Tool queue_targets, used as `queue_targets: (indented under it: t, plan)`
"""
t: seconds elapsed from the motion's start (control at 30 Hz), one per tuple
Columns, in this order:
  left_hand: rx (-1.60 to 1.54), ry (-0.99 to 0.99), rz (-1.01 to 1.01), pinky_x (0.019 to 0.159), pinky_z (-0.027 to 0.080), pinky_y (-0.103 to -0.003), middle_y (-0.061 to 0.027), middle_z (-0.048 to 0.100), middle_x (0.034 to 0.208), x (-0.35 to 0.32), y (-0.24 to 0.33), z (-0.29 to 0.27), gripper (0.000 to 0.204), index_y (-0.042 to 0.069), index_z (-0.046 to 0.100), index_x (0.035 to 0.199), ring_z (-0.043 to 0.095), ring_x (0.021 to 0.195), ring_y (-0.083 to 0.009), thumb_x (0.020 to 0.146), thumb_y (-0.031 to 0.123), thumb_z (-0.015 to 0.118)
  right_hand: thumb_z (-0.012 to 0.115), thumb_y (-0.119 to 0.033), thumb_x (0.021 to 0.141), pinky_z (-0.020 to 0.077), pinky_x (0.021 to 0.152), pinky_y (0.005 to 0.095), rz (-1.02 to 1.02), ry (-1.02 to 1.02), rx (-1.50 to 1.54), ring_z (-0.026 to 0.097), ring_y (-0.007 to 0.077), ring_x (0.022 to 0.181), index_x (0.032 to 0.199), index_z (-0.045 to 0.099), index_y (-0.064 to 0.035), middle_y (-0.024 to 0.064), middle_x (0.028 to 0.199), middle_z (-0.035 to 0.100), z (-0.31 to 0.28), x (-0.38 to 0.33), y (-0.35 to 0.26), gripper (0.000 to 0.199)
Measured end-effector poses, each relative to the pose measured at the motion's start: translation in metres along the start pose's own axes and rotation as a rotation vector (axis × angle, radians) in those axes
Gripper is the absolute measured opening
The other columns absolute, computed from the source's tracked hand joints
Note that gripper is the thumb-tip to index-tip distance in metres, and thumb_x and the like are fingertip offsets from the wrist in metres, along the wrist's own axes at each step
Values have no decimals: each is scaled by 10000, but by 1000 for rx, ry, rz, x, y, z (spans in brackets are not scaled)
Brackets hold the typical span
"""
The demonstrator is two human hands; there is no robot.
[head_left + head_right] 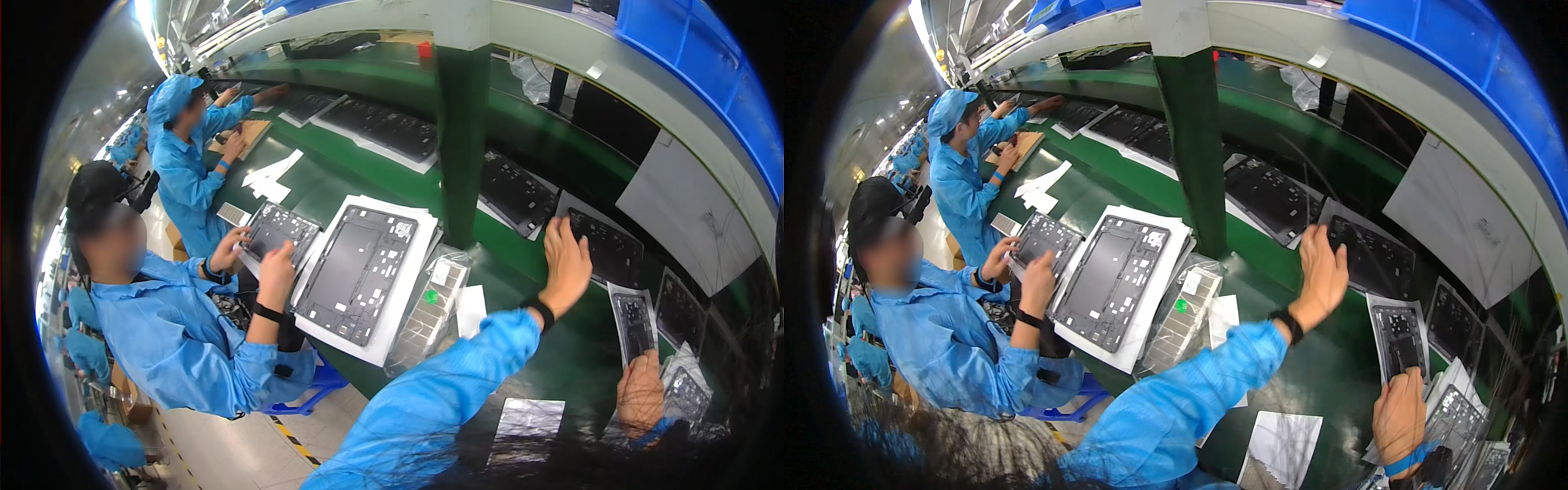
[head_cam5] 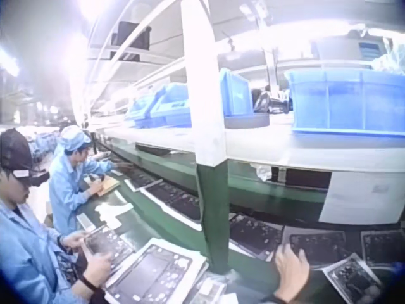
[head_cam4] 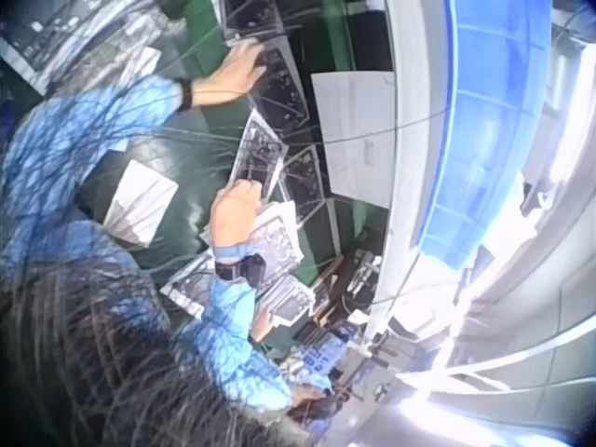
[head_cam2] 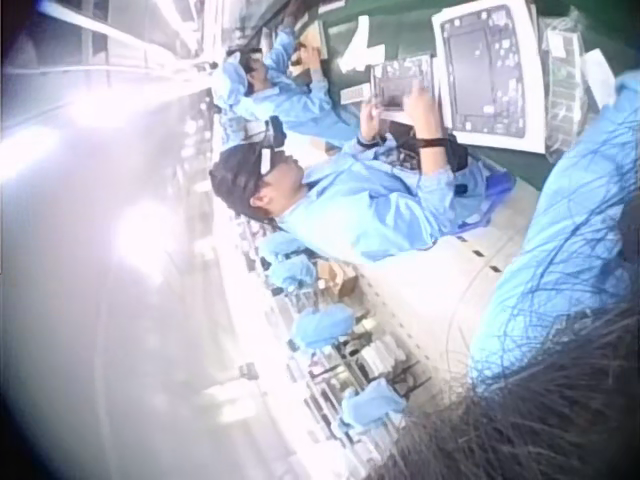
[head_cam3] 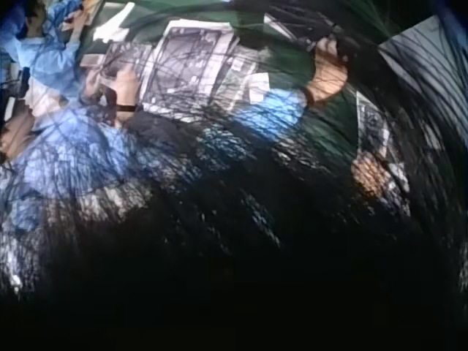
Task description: Assembling laptop keyboard casings by applying adhesive strips and components at an industrial workstation.
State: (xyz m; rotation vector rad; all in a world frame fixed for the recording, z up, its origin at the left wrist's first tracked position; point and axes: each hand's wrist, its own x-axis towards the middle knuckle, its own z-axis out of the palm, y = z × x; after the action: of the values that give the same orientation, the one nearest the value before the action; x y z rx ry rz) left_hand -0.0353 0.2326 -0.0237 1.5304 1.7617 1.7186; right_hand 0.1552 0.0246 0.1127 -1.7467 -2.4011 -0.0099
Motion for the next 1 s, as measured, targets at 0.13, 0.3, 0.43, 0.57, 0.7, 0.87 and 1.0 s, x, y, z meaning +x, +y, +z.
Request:
queue_targets:
  t: [0.13,0.3,0.43,0.57,0.7,0.87,1.0]
  plan:
    - [-682,-594,-875,1127,394,-535,-318,438,1420,-68,88,-75,659,-102,378,1434,455,1364,-424,1078,417,574,651,16,907,508,749,523,63,48,-52,618,446,926,999,523,0,223,1078,518,14,-10,-11,158]
    - [-1145,-772,-904,818,638,-475,-158,512,1436,-136,60,-80,533,24,335,1505,614,1234,-263,1095,286,552,701,-11,890,520,753,505,-49,36,-56,624,423,888,976,553,-21,196,1036,539,43,-18,-48,171]
    - [-821,-744,-706,679,560,-375,-147,672,1003,-119,56,-84,297,-29,559,1257,662,818,-211,1015,141,562,739,-74,904,525,743,453,-40,-38,88,617,390,847,1039,592,-8,181,1023,548,45,-29,-36,211]
    - [-445,-834,-709,513,489,-371,-76,630,762,-77,31,-153,215,-21,571,1096,597,563,-186,1018,179,577,665,-64,987,515,769,331,87,-111,725,580,217,798,1289,622,8,133,1062,606,-3,-52,-49,313]
    - [-407,-814,-915,635,573,-381,-134,679,922,-65,3,-164,332,-60,552,1272,682,759,-230,1065,199,559,524,-114,1107,515,790,284,470,61,1328,643,151,878,1407,604,23,133,1218,690,7,-83,-52,339]
    - [-82,-704,-351,862,580,-445,-210,700,1022,-82,15,-179,390,-88,515,1344,713,936,-389,1036,133,606,611,-117,1052,524,794,299,564,120,1727,654,192,934,1498,519,24,148,1215,669,48,-106,-59,476]
    - [349,-848,84,992,522,-459,-203,664,1181,-78,71,-240,382,-5,606,1269,647,1121,-402,906,36,720,620,-148,1034,528,768,312,472,28,1723,631,199,951,1554,448,7,131,1174,620,45,-107,-75,569]
